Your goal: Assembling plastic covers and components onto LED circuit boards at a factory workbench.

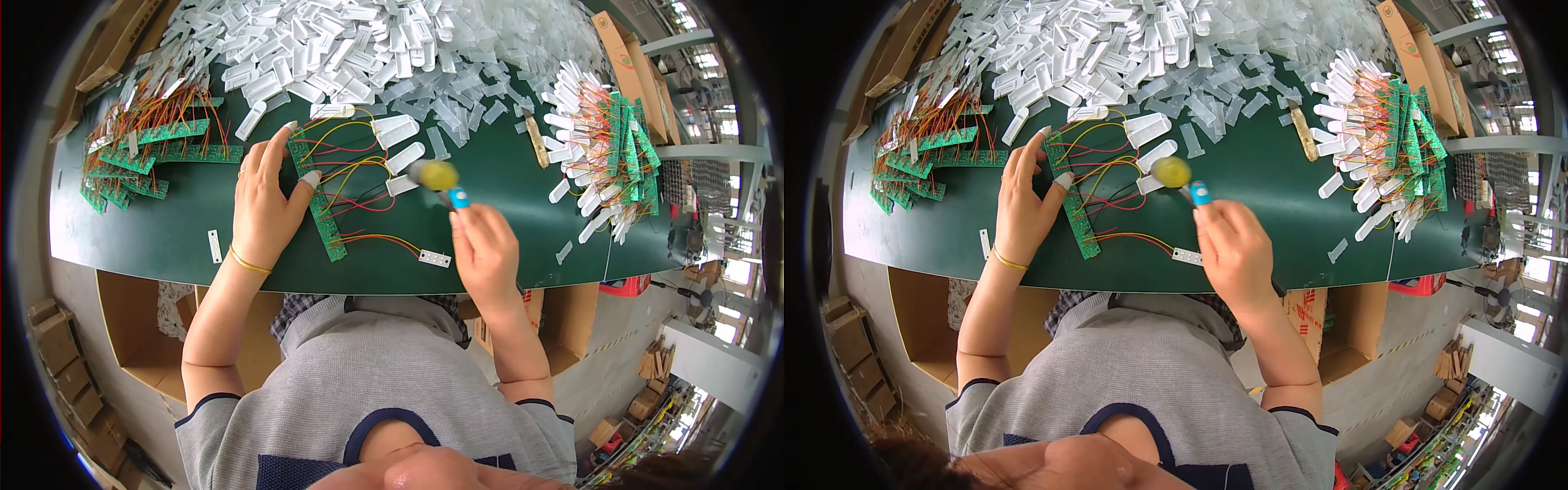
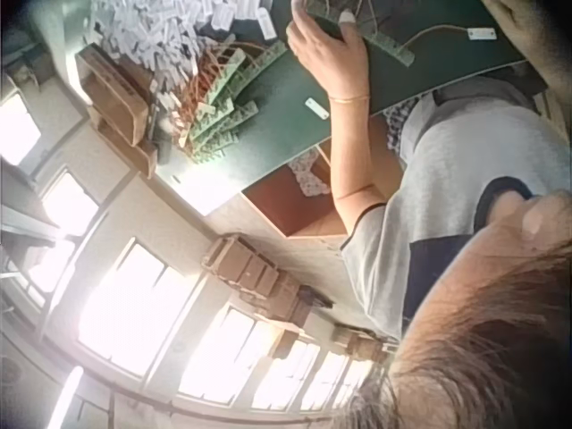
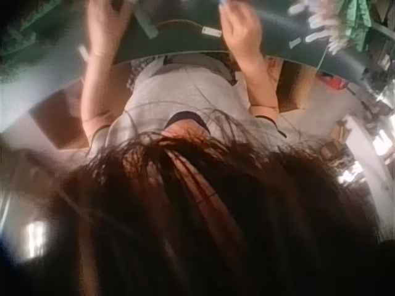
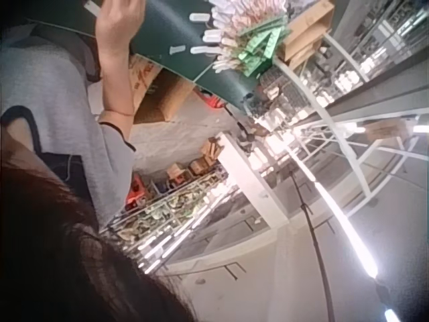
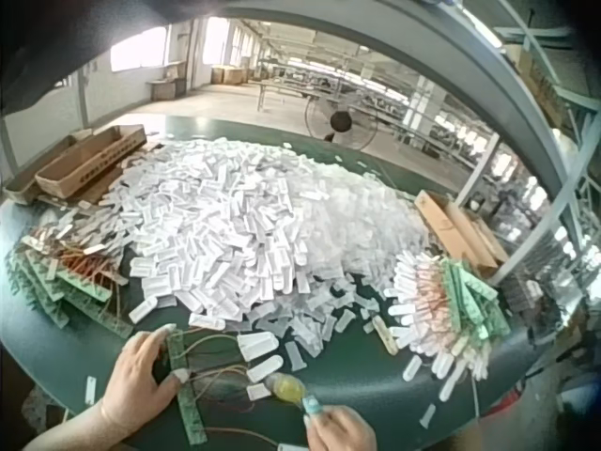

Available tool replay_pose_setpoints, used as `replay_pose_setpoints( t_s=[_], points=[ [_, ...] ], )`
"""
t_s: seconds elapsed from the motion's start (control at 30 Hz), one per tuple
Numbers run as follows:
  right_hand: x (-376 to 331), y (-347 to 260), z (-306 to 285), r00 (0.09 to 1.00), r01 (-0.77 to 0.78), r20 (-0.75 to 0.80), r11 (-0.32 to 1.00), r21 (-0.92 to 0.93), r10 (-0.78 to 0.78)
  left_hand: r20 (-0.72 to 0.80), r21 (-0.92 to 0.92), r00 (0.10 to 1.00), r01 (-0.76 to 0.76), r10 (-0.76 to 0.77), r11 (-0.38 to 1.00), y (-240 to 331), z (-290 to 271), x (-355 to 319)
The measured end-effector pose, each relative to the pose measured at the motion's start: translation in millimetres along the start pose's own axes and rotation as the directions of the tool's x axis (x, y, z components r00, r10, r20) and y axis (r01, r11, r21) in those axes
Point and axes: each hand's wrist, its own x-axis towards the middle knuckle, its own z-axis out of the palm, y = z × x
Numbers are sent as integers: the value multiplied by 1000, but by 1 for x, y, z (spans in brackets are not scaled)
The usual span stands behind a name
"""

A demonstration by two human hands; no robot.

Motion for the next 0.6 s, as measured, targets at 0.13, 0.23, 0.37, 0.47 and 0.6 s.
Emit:
replay_pose_setpoints(
  t_s=[0.13,0.23,0.37,0.47,0.6],
  points=[
    [-8,8,2,999,-50,-5,999,13,51,1,31,1000,-31,31,999,-5,2,4],
    [-7,23,-3,997,-45,52,998,-45,47,9,-57,1000,-9,9,998,-2,1,9],
    [7,66,-13,988,-145,-88,963,-228,128,-58,-180,998,-27,17,983,-3,-7,21],
    [30,94,-6,989,-94,-139,961,-259,59,-114,-153,992,-63,45,986,-15,-11,39],
    [93,85,24,993,69,-89,988,-135,-81,-162,-131,986,-49,27,990,-28,-12,64]
  ],
)
